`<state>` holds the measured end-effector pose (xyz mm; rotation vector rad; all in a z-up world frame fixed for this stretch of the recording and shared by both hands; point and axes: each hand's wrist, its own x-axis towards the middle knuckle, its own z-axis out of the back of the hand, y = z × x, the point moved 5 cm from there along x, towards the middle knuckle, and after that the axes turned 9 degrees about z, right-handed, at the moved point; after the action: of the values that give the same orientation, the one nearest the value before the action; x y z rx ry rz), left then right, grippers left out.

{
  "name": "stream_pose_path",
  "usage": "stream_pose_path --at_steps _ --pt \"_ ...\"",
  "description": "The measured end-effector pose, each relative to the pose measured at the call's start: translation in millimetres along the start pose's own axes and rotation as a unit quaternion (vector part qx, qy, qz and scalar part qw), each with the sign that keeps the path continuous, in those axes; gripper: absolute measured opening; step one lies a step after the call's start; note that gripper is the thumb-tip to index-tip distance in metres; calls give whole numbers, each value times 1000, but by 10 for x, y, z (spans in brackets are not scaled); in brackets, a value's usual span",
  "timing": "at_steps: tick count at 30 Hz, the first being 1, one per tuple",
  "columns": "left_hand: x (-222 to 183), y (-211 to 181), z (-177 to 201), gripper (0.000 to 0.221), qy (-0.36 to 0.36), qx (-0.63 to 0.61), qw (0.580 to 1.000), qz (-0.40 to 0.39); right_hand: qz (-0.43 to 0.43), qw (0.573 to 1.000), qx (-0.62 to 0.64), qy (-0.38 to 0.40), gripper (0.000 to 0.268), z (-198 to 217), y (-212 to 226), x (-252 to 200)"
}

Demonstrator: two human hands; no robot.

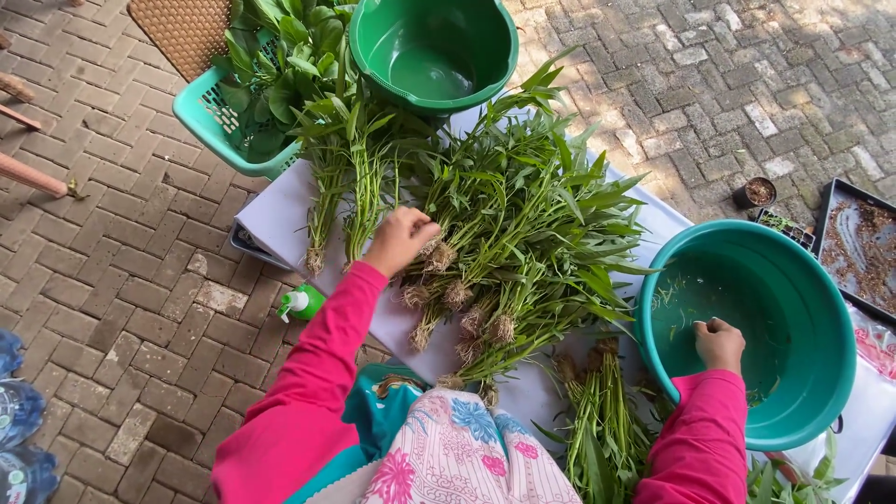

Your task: Wash and sort bundles of green leafy vegetables in a basin of water.

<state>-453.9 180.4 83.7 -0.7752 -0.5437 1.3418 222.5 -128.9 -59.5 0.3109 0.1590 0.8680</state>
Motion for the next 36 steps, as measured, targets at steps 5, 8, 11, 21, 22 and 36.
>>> stream_pose_path --at_steps 5,8,11,21,22,36 --pt "114 183 -706 58 -35 126 985 -109 -4 1000 22 4 26 -30 0 12" --pt "133 87 -590 63 -4 114 993 -33 -22 999 40 7 26 47 121 -49" --pt "100 103 -467 61 50 48 998 -4 -23 998 54 10 26 42 121 -54" --pt "543 539 -499 35 1 99 995 31 -16 997 64 26 27 105 300 -68" --pt "691 713 -587 33 -39 92 995 5 -17 998 61 26 27 88 283 -58" --pt "488 277 -383 24 -19 80 997 10 -21 997 73 0 26 -2 163 -39"
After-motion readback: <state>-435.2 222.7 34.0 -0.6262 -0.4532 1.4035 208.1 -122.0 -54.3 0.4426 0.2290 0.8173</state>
